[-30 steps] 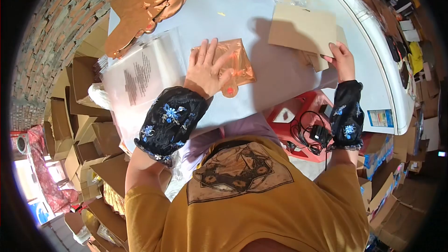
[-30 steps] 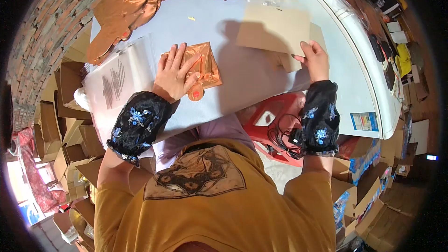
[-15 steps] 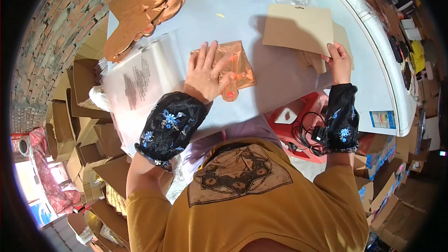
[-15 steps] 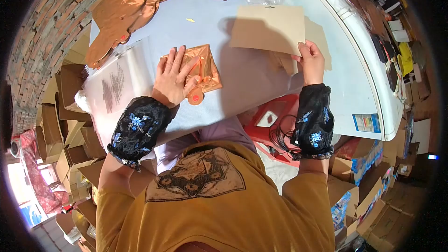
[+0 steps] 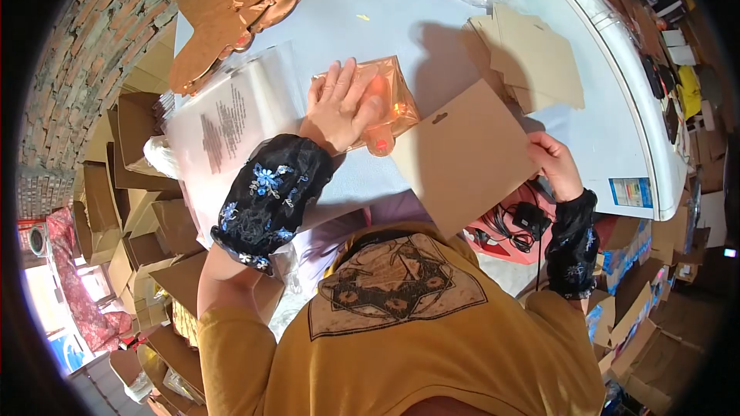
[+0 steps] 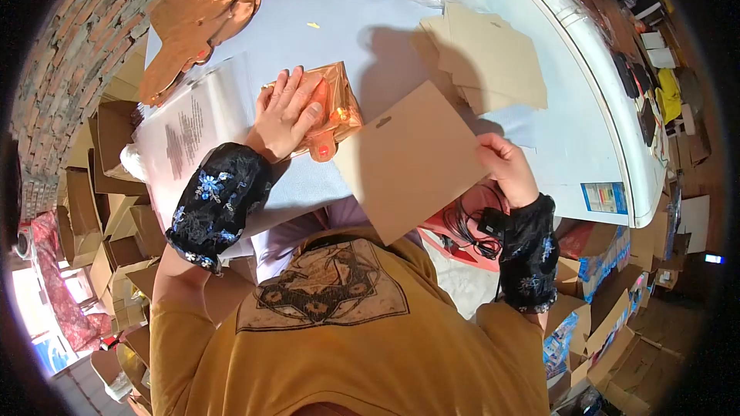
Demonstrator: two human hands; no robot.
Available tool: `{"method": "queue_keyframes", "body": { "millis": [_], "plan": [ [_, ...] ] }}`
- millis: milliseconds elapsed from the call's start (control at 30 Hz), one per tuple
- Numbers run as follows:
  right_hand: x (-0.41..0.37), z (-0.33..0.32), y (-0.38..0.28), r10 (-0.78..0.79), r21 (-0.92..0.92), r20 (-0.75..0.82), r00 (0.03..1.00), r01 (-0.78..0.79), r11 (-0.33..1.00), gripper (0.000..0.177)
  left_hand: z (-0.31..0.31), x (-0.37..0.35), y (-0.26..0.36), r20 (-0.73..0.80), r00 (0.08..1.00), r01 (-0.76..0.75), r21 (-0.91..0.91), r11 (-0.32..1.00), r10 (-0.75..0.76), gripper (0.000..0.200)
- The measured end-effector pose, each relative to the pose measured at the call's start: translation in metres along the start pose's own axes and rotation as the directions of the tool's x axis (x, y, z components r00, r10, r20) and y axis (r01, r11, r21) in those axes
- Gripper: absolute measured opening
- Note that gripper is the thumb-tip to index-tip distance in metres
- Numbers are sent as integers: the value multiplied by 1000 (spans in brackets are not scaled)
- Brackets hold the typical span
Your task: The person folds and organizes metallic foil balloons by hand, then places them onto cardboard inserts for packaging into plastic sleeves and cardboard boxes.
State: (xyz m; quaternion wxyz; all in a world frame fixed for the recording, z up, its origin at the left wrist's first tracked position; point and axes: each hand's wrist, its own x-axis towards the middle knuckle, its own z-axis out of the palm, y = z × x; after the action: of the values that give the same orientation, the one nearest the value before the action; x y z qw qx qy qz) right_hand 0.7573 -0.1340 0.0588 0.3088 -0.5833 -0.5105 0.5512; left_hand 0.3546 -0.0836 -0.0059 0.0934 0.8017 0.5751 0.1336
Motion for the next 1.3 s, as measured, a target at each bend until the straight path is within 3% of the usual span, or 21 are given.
{"method": "queue_keyframes", "body": {
  "millis": [167, 267, 333, 433, 567, 700, 800, 900, 1000, 1100, 1200, 1300],
  "plan": [
    [5, 9, 9, -45, -25, -29, 999, 44, 999, 17, -5, 0, -6, 65, 996, -68, 37, 997, 65, 59],
    [19, 33, 5, -10, 18, 0, 1000, 10, 1000, 22, -12, 2, 2, -7, 1000, -6, -201, 980, 4, 51],
    [23, 61, -3, 25, 87, -6, 1000, -24, 996, 24, -20, 4, 1, 67, 998, 26, -235, 972, -10, 51],
    [39, 96, 2, -182, -6, -6, 983, 182, 983, 30, -33, 8, 1, 144, 989, 51, -252, 966, -14, 53],
    [52, 135, 5, -198, 138, -64, 978, 205, 969, 27, -29, 14, -1, 186, 977, 156, -275, 949, -106, 57],
    [55, 157, -7, -241, -138, -92, 966, 227, 964, 18, -38, 14, 5, 196, 976, 135, -200, 970, -96, 59],
    [63, 163, 4, -406, -426, -109, 908, 326, 844, 16, -26, 13, 1, 143, 988, 65, -61, 996, -56, 61],
    [58, 172, 1, -600, -782, -35, 799, 352, 514, 11, -7, 2, 0, 10, 1000, -18, 105, 994, 17, 70],
    [54, 181, -16, -794, -893, 110, 597, 410, 185, 19, 3, -3, 3, -85, 994, -47, 174, 984, 63, 70],
    [77, 187, 0, -725, -697, 198, 660, 615, 370, 30, 5, -4, 5, -122, 991, -45, 154, 987, 64, 75],
    [82, 180, 1, -774, -590, 141, 617, 681, 435, 36, 6, -6, 0, -102, 992, -69, 88, 994, 78, 90],
    [83, 179, 3, -780, -611, 134, 611, 671, 420, 38, -3, -10, -3, -28, 992, -119, 77, 990, 122, 103]
  ]
}}
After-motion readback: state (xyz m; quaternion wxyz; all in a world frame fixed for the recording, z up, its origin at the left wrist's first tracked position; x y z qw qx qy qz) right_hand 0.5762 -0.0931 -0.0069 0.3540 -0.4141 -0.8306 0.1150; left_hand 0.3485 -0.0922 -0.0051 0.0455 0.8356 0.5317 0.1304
